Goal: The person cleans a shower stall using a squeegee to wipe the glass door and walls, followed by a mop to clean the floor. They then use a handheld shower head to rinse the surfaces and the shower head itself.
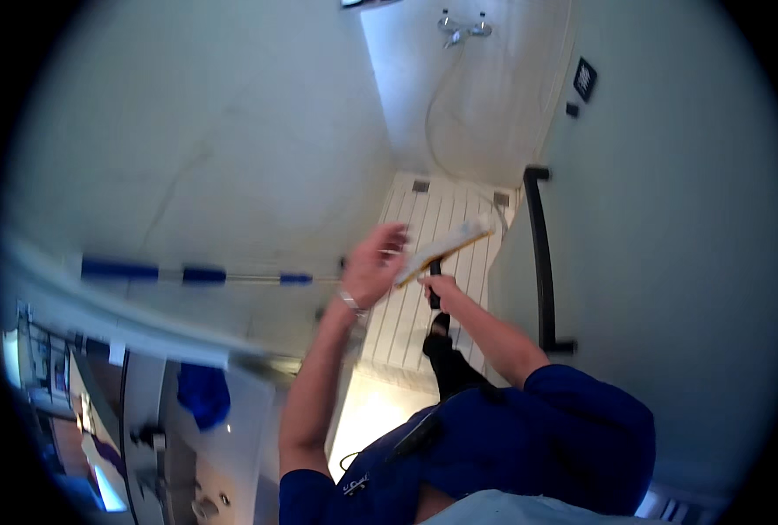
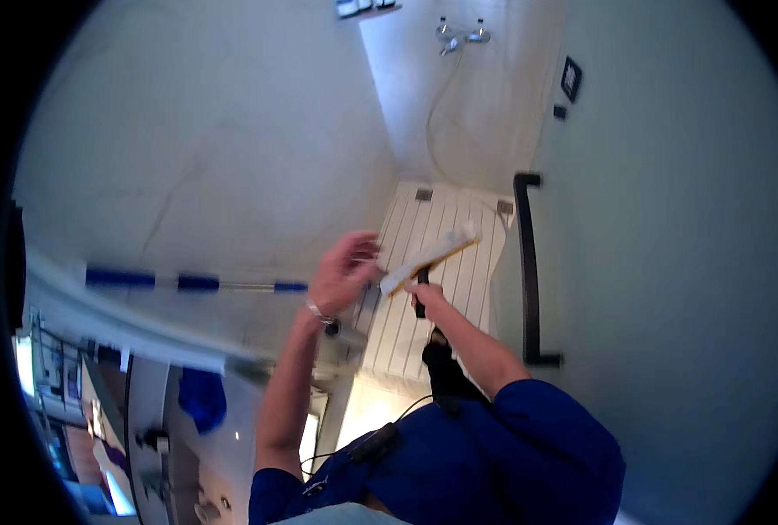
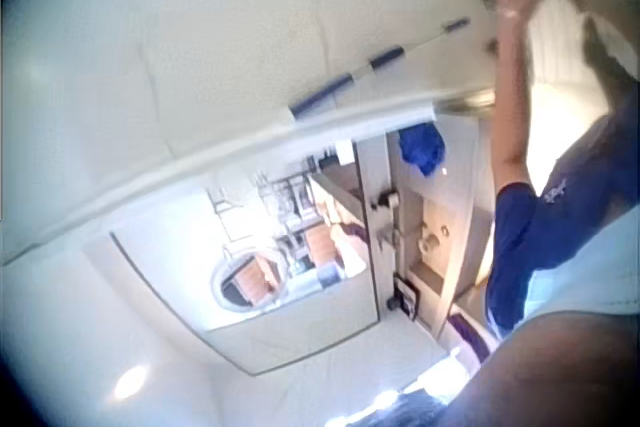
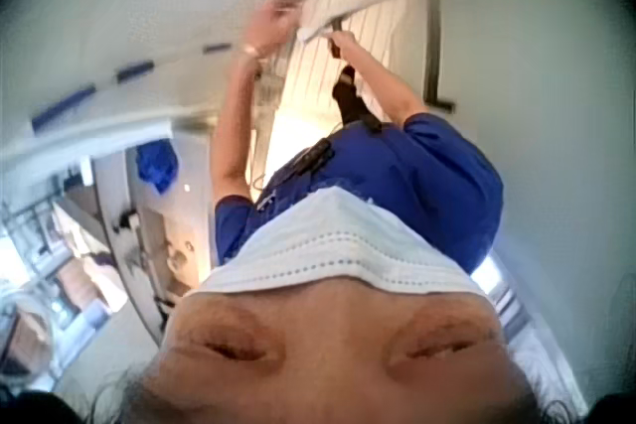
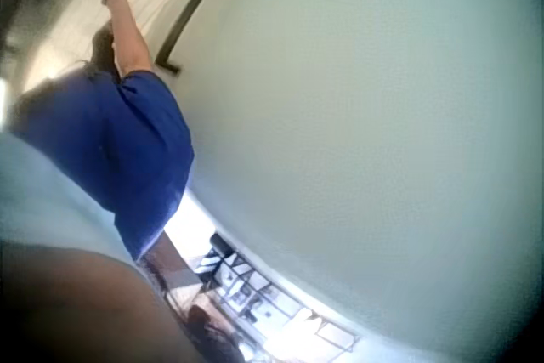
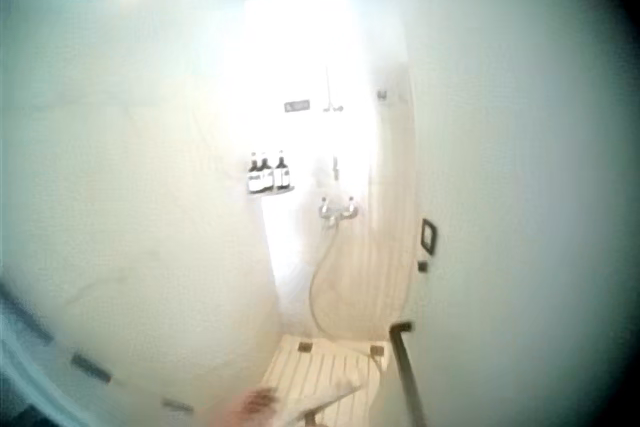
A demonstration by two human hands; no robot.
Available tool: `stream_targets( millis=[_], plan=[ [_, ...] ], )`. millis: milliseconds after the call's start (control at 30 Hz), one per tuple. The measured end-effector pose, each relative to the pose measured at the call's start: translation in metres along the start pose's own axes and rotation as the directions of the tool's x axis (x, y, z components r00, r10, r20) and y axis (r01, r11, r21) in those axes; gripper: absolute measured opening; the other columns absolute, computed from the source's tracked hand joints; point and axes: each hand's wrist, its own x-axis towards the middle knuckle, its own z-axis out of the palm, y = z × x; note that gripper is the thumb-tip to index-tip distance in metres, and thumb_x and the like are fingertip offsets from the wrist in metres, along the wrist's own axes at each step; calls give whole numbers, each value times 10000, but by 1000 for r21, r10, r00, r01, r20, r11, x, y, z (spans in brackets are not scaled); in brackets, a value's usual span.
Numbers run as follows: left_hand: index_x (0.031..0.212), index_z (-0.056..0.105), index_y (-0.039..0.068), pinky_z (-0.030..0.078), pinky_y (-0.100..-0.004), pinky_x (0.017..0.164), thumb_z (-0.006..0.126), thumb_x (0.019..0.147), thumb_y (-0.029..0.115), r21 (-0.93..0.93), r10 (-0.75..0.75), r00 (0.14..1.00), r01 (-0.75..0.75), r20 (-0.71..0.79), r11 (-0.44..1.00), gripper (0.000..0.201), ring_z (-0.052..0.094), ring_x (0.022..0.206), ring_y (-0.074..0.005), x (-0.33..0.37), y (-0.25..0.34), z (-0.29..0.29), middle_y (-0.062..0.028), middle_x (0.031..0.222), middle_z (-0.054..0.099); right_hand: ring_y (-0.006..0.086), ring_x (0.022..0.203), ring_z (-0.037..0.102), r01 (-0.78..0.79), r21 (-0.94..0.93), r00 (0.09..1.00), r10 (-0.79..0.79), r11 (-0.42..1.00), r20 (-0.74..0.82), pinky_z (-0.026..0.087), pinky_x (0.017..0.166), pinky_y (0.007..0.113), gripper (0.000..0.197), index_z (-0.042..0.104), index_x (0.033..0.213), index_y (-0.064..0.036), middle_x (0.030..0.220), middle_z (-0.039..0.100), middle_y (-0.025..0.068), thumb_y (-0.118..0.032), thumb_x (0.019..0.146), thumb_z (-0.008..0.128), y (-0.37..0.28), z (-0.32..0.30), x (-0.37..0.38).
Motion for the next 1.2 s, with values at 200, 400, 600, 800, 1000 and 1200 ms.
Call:
stream_targets(
  millis=[200,400,600,800,1000,1200],
  plan=[
    [1208,396,61,439,-342,829,620,748,175,-16,131,906,-136,403,991,524,531,955,-214,198,15,54,-134,1129,505,144,382,461,114,-17,993,-114,993,7,374,372,288,205,492,559,-69,490,499,45,-107,689,645,-73,-19,97],
    [1260,307,40,393,-379,898,646,729,261,-180,359,800,-311,481,933,667,446,1094,-257,374,38,120,-151,1231,418,128,409,470,257,187,959,-227,948,-169,372,386,265,137,514,634,-38,521,505,43,-93,724,601,-191,-49,172],
    [1209,338,1,389,-351,862,700,665,317,-594,646,484,-281,591,754,725,469,1019,-251,458,62,186,-149,1116,475,132,1066,439,512,441,854,-492,738,-168,391,883,291,500,354,1236,-57,1242,423,39,-278,832,548,-250,-104,215],
    [1179,347,-51,390,-350,876,703,629,270,-785,805,35,-200,592,586,730,497,1014,-303,516,45,180,-223,1089,497,149,829,527,612,477,766,-321,631,-557,440,712,290,325,495,1044,-39,994,546,63,-261,815,559,-308,-138,248],
    [1232,299,-96,327,-360,960,677,645,227,-863,779,-399,-69,484,500,770,411,1134,-337,563,66,183,-265,1220,398,154,749,517,707,409,585,-153,577,-796,429,657,289,271,508,961,-41,904,544,62,-261,811,559,-349,-173,216],
    [1305,226,-30,222,-353,1029,632,624,108,-848,663,-736,260,135,462,805,274,1241,-317,577,63,175,-233,1325,279,159,669,506,769,283,363,-28,573,-931,419,602,287,233,521,879,-43,815,542,61,-261,806,558,-357,-188,174]
  ],
)
